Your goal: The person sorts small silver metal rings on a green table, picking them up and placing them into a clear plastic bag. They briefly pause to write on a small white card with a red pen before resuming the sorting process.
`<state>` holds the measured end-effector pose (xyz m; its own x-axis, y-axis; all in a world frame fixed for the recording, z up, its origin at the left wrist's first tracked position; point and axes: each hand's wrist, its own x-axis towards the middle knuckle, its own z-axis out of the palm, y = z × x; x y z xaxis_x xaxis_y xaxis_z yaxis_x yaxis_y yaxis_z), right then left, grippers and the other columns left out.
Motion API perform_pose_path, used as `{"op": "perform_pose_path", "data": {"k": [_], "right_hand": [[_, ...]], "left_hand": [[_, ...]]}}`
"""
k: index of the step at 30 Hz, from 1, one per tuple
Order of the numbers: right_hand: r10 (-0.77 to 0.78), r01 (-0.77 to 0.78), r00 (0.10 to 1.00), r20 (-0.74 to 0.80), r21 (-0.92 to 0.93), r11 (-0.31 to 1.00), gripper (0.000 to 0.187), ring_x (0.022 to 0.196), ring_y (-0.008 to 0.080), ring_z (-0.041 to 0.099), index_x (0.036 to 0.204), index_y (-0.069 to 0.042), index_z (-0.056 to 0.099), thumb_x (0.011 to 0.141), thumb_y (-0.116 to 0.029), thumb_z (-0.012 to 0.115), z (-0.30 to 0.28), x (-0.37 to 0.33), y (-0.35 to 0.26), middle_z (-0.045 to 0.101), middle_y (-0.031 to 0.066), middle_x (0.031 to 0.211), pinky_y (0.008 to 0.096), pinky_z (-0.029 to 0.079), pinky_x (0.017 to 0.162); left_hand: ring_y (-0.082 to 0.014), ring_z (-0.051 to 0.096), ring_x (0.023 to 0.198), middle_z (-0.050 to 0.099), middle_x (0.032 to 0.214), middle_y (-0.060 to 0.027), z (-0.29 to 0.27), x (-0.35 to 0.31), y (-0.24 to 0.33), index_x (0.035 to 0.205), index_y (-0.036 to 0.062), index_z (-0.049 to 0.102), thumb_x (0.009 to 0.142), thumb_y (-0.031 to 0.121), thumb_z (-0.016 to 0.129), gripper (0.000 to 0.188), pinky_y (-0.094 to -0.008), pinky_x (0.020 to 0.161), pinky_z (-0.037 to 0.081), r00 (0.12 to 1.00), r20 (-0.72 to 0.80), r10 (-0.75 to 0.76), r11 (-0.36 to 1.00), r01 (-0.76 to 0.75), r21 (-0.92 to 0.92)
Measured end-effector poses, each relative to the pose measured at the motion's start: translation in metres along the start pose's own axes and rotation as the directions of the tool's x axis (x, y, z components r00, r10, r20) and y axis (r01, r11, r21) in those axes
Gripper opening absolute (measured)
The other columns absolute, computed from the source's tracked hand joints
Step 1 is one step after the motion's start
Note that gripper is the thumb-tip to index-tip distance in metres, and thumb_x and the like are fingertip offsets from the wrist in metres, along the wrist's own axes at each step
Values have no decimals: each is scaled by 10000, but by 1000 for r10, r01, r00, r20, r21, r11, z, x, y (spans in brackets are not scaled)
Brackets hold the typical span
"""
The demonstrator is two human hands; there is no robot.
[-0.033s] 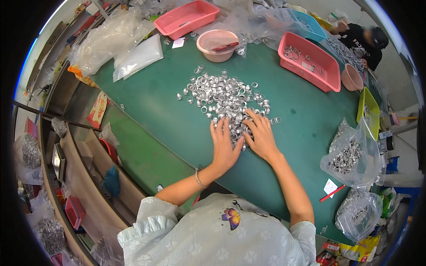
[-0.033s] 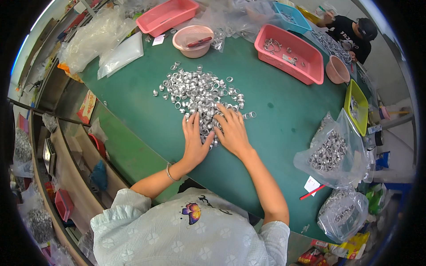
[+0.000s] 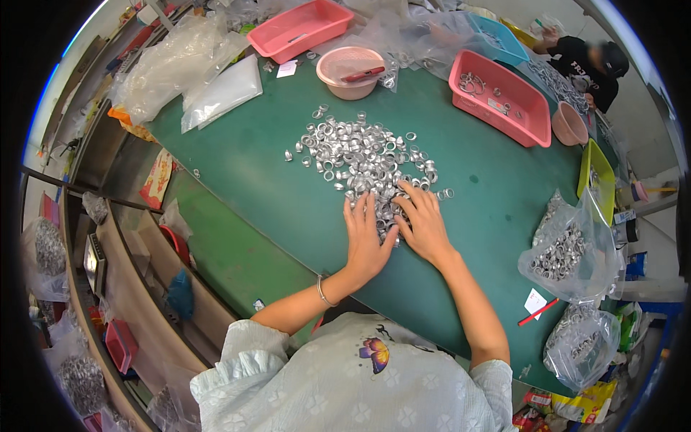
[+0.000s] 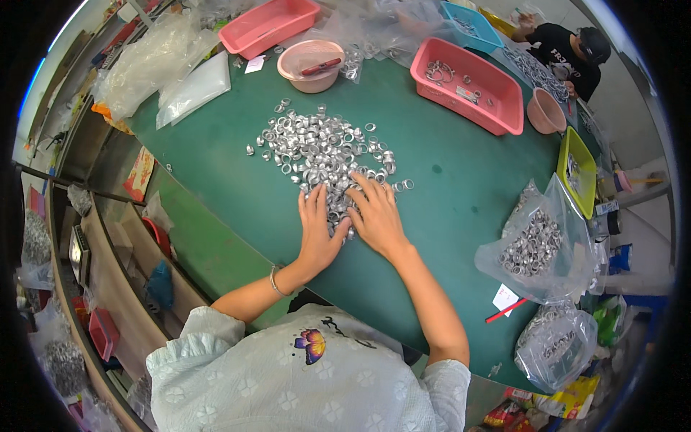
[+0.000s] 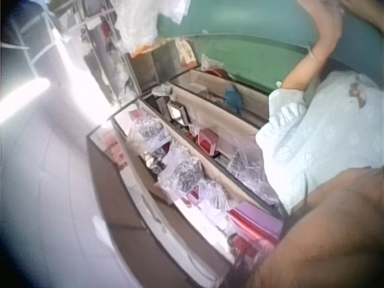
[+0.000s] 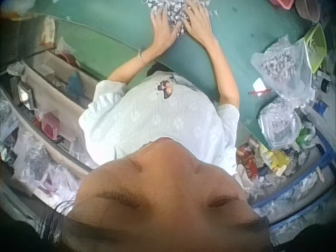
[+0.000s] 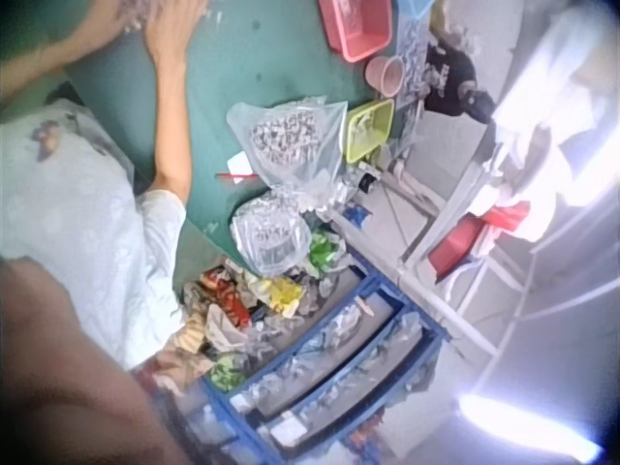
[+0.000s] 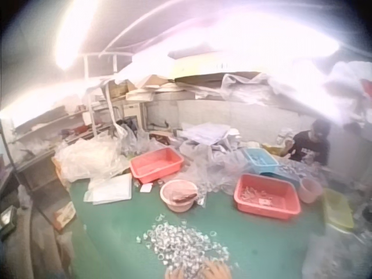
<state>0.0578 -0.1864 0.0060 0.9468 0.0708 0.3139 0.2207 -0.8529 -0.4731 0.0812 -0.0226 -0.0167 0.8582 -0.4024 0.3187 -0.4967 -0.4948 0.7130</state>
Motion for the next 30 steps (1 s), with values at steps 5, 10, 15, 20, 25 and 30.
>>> {"op": "perform_pose_path", "data": {"k": [5, 10, 15, 20, 25, 30], "right_hand": [[42, -43, 999, -16, -55, 998, 324, 1281, 385, 424, 1186, -43, 585, 866, -67, 625, -12, -42, 0, 473, 150, 1382, 534, 309, 1108], [84, -85, 995, -58, -11, 996, 299, 1264, 386, 448, 1157, -22, 599, 859, -9, 616, -23, -78, -6, 502, 150, 1342, 505, 385, 1043], [112, -115, 987, -112, -22, 993, 273, 1206, 365, 509, 1113, -10, 614, 842, 5, 642, -37, -107, -5, 542, 144, 1290, 454, 448, 976], [163, -158, 958, -235, 41, 987, 219, 1060, 335, 598, 1011, 6, 644, 797, 25, 687, -42, -127, -5, 638, 124, 1110, 419, 475, 904], [425, -318, 838, -343, 328, 890, 164, 876, 259, 643, 936, 35, 638, 793, 30, 717, -54, -137, -9, 675, 123, 986, 343, 501, 790], [520, -365, 749, -411, 400, 841, 149, 821, 235, 643, 925, 45, 625, 799, 46, 704, -95, -152, -31, 678, 149, 988, 322, 503, 742]], "left_hand": [[-560, 169, 1363, 218, 1520, -266, 6, -9, 19, 1456, 8, 353, 874, 219, 685, 702, -633, 1110, 194, 988, 127, 88, 995, -94, 43], [-567, 187, 1355, 177, 1546, -268, 9, -15, 31, 1454, 35, 386, 870, 242, 695, 692, -646, 1097, 217, 943, 269, 196, 971, -225, 84], [-528, 202, 1382, 174, 1565, -232, 19, -14, 40, 1467, 62, 381, 872, 267, 694, 703, -651, 1106, 224, 885, 368, 283, 939, -334, 80], [-466, 239, 1402, 296, 1537, -171, 25, 10, 36, 1401, 91, 479, 866, 248, 691, 596, -632, 1117, 250, 762, 434, 480, 855, -518, -35], [-452, 258, 1409, 348, 1510, -155, 12, 22, 40, 1384, 86, 498, 884, 161, 666, 533, -615, 1128, 245, 824, 371, 428, 885, -465, 11], [-397, 337, 1399, 420, 1469, -157, -3, 9, 77, 1350, 45, 521, 875, 40, 646, 492, -534, 1135, 300, 832, 327, 448, 893, -397, -213]]}}
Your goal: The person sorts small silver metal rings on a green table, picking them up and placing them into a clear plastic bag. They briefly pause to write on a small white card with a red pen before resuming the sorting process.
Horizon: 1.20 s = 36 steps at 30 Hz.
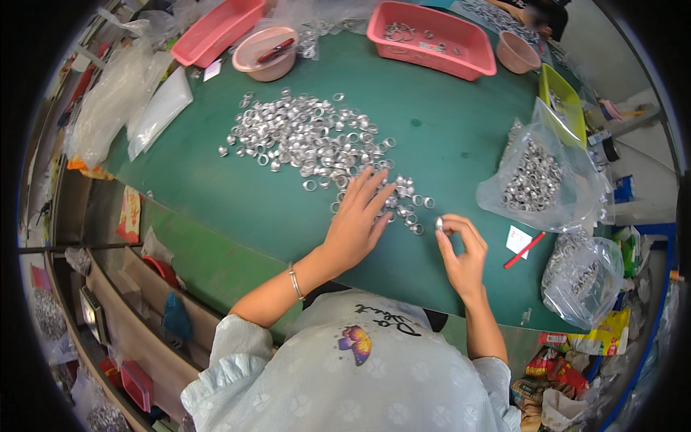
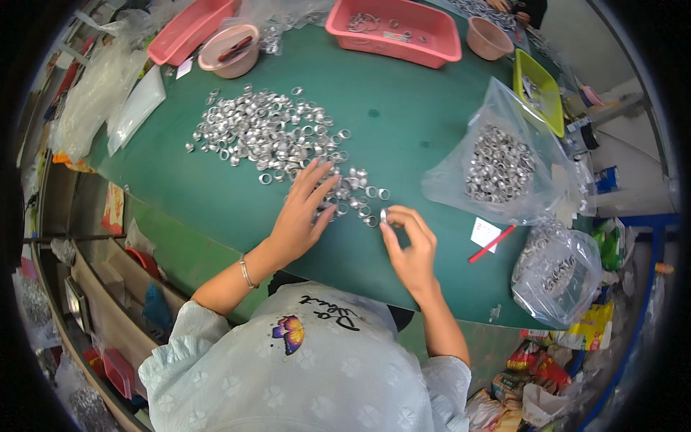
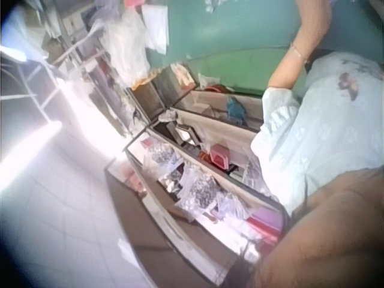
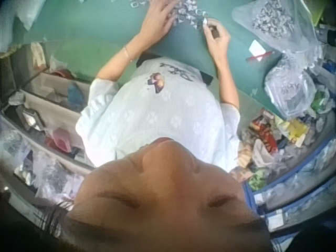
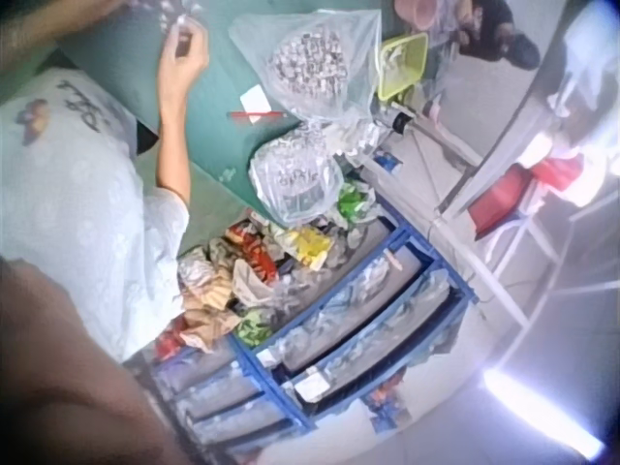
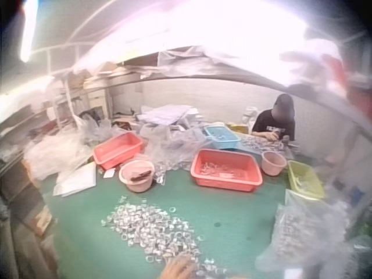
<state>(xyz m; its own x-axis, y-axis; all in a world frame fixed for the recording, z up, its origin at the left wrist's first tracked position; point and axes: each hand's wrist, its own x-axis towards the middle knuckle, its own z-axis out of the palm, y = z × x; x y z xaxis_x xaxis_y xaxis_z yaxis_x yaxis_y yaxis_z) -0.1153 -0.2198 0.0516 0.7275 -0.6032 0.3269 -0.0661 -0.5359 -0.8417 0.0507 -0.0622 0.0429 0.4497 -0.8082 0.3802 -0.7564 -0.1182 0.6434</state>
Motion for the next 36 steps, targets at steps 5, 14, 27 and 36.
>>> {"op": "perform_pose_path", "data": {"k": [5, 14, 27, 36], "right_hand": [[-578, 374, 809, -107, -665, 646, 161, 894, 362, 637, 941, 42, 606, 795, 66, 669, -77, 34, -56, 668, 177, 1015, 427, 483, 794], [83, -139, 990, -111, -823, 551, 83, 748, 405, 591, 970, 0, 538, 920, -57, 572, -83, -18, -6, 576, 184, 974, 493, 470, 661], [331, -363, 927, -177, -198, 910, 117, 627, 206, 625, 1047, 35, 531, 953, -30, 559, -63, -41, 55, 656, 161, 1039, 347, 491, 575], [140, -125, 966, -218, 79, 989, 253, 741, 118, 600, 1147, 19, 568, 896, 52, 585, -26, -36, 34, 645, 116, 1050, 272, 494, 618]], "left_hand": [[-385, 461, 1326, 531, 1373, -172, 13, 64, 45, 1324, 37, 544, 810, -61, 604, 527, -479, 1076, 413, 890, -97, 445, 874, -456, -170], [-316, 705, 722, 694, 908, -171, 82, 122, 42, 1346, 15, 460, 826, 74, 594, 540, -431, 570, 542, 859, 507, 74, 883, -292, 367], [-308, 496, 1282, 609, 1236, -184, 145, 98, 46, 1161, 17, 609, 806, 85, 603, 362, -552, 1083, 332, 719, 457, 523, 747, -645, 161], [-363, 518, 1229, 590, 1219, -198, 64, 18, 51, 1082, -8, 647, 782, -14, 619, 302, -496, 1100, 361, 910, 294, 292, 952, -305, 0]]}}
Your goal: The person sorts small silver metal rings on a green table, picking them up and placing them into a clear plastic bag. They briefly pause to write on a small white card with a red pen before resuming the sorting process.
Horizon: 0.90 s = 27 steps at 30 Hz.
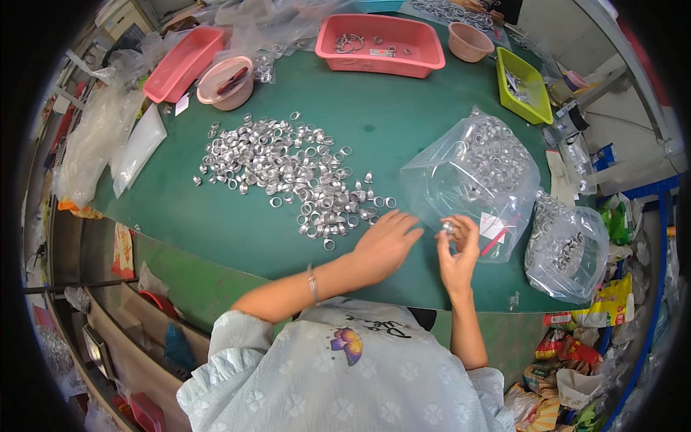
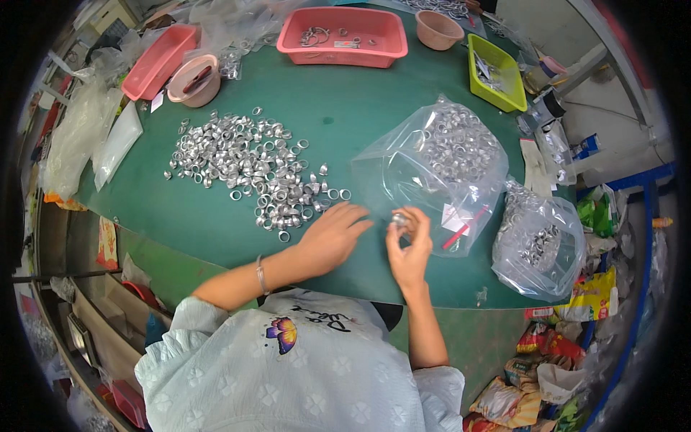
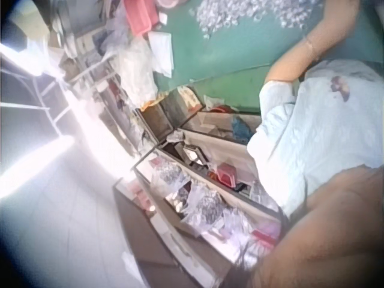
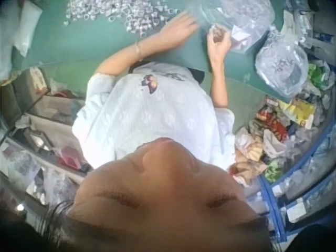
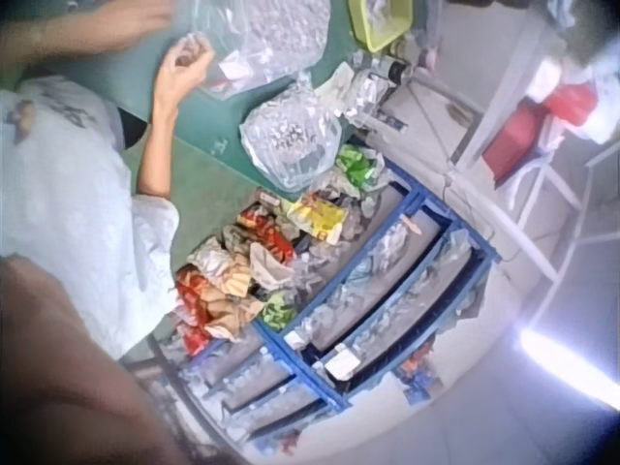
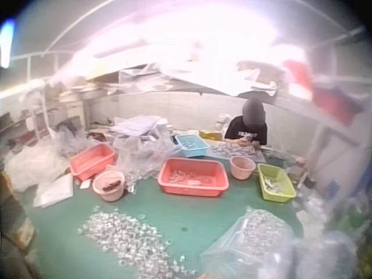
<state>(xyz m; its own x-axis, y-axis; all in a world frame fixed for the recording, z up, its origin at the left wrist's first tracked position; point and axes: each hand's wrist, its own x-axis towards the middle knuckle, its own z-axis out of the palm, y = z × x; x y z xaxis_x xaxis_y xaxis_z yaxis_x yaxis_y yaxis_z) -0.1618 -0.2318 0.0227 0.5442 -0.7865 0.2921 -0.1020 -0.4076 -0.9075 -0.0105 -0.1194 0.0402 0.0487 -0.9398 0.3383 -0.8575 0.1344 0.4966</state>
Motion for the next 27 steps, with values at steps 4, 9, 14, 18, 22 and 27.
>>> {"op": "perform_pose_path", "data": {"k": [4, 9, 14, 18, 22, 27], "right_hand": [[-123, 232, 928, 352, -284, 930, 354, 902, 325, 634, 1203, -7, 594, 855, 59, 584, 38, 22, -29, 575, 159, 1129, 397, 527, 760], [-19, 264, 910, 413, -544, 797, 264, 1030, 385, 614, 1112, -10, 609, 852, 39, 607, 78, 37, 2, 559, 186, 1156, 455, 521, 790], [-102, 214, 922, 374, -274, 938, 193, 956, 383, 629, 1043, -8, 632, 856, 37, 627, 50, 33, -20, 600, 167, 1083, 434, 518, 795], [-301, 269, 952, 64, -648, 713, 289, 1041, 383, 565, 1129, -2, 625, 843, 45, 637, -1, 53, -33, 578, 206, 1173, 443, 478, 876], [-162, 173, 981, 107, -864, 473, 449, 1127, 396, 492, 1232, 14, 546, 813, -47, 697, -1, 34, -30, 507, 197, 1284, 440, 425, 928], [-59, 328, 884, 464, -525, 785, 395, 1041, 357, 550, 1143, 10, 573, 797, -91, 734, 64, -3, -20, 563, 175, 1129, 428, 455, 862]], "left_hand": [[-369, 541, 1193, 590, 1228, -175, -1, -48, -5, 1099, -6, 643, 809, -43, 625, 292, -467, 1060, 417, 955, -171, -241, 968, 224, -114], [-368, 526, 1238, 577, 1288, -162, -4, -67, -4, 1091, -12, 638, 841, -41, 633, 252, -484, 1062, 410, 915, -246, -319, 945, 287, -157], [-368, 533, 1227, 575, 1279, -166, -7, -77, -4, 1093, -8, 636, 849, -38, 638, 246, -456, 1036, 433, 906, -251, -341, 931, 289, -223], [-356, 551, 1210, 585, 1273, -155, -12, -84, -3, 1094, 4, 645, 849, -48, 641, 251, -417, 999, 457, 879, -244, -409, 893, 331, -307], [-352, 564, 1184, 590, 1262, -153, -6, -86, -5, 1103, 8, 648, 850, -43, 644, 258, -409, 988, 461, 870, -264, -416, 891, 332, -310], [-345, 576, 1155, 598, 1251, -146, 0, -90, -4, 1110, 10, 648, 851, -39, 646, 263, -408, 971, 467, 863, -246, -441, 877, 355, -324]]}}
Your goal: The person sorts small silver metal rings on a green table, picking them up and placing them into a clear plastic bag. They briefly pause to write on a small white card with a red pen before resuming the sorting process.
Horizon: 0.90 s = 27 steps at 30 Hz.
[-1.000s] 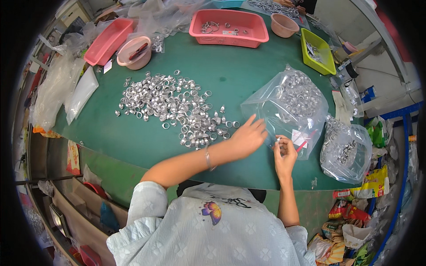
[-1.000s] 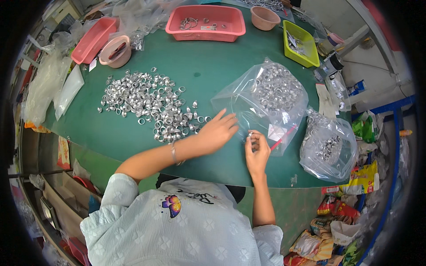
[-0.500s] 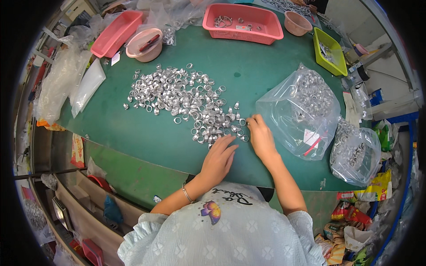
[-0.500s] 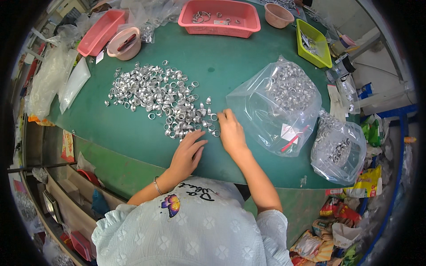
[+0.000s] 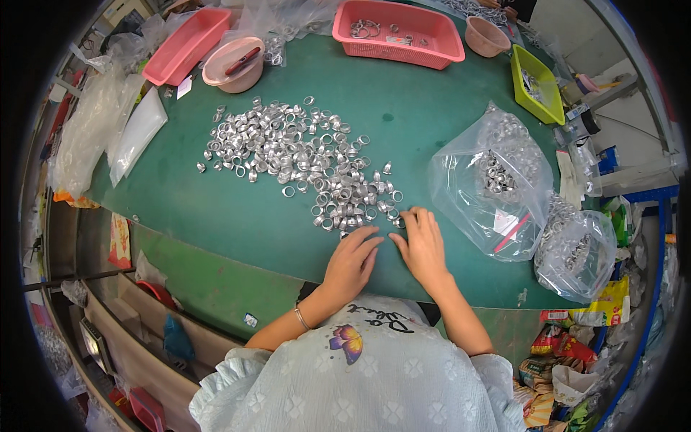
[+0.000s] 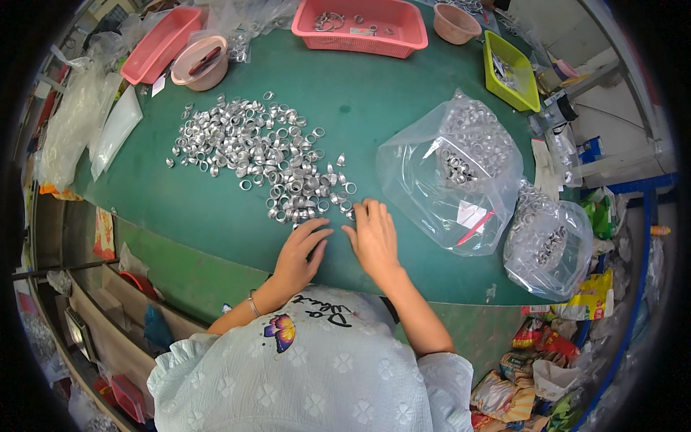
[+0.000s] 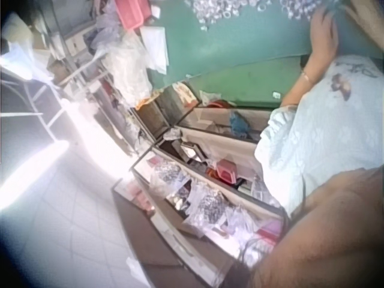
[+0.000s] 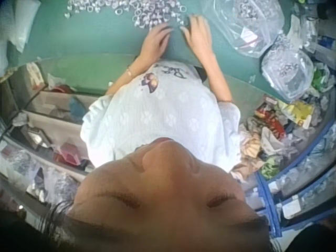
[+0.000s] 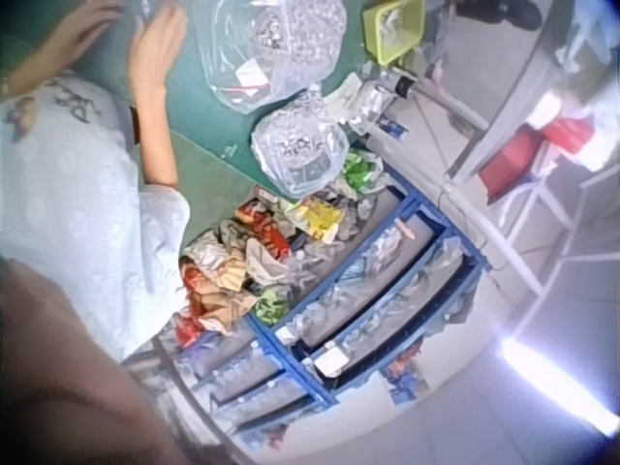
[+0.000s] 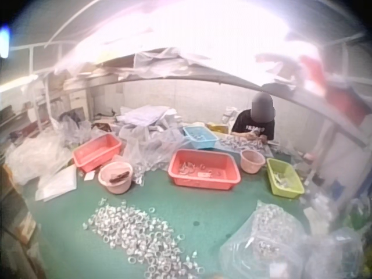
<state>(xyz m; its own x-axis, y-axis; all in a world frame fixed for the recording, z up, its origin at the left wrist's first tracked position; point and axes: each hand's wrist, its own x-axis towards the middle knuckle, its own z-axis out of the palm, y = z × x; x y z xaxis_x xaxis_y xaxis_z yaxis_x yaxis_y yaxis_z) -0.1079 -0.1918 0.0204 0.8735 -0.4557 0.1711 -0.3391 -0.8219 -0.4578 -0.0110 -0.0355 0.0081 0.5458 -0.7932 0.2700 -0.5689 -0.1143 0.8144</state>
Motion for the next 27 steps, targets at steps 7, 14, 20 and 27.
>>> {"op": "perform_pose_path", "data": {"k": [7, 14, 20, 27], "right_hand": [[22, 20, 981, -193, 215, 976, 238, 840, 339, 591, 1037, 12, 581, 832, -20, 698, 2, 10, -9, 572, 155, 1004, 420, 497, 710], [111, -118, 993, 43, 222, 968, 143, 897, 357, 613, 973, -14, 619, 855, -60, 684, 1, 4, -3, 554, 153, 998, 425, 519, 747], [111, -353, 877, -467, -472, 808, 312, 1018, 386, 516, 1133, -3, 603, 832, -29, 681, -90, 21, 38, 563, 188, 1140, 467, 432, 866], [-85, 88, 990, -114, 20, 996, 377, 1014, 366, 527, 1153, 15, 587, 804, -57, 709, -1, 21, 4, 540, 180, 1190, 438, 441, 855]], "left_hand": [[-320, 597, 1080, 611, 1197, -135, -9, -10, -4, 1094, 1, 653, 841, -64, 640, 261, -375, 875, 502, 1000, -13, -23, 1000, 23, -3], [-326, 593, 1049, 605, 1173, -133, -10, -7, -4, 1091, 8, 644, 830, -54, 641, 268, -387, 877, 494, 1000, -22, -5, 1000, 5, -27], [-335, 586, 1060, 604, 1168, -133, -9, -9, -9, 1092, 10, 640, 825, -42, 647, 272, -401, 901, 481, 1000, -19, -6, 1000, 6, -7], [-330, 584, 1065, 605, 1166, -134, -5, -9, -9, 1087, 11, 642, 829, -42, 641, 264, -404, 891, 480, 1000, -10, 13, 1000, -13, 2]]}}
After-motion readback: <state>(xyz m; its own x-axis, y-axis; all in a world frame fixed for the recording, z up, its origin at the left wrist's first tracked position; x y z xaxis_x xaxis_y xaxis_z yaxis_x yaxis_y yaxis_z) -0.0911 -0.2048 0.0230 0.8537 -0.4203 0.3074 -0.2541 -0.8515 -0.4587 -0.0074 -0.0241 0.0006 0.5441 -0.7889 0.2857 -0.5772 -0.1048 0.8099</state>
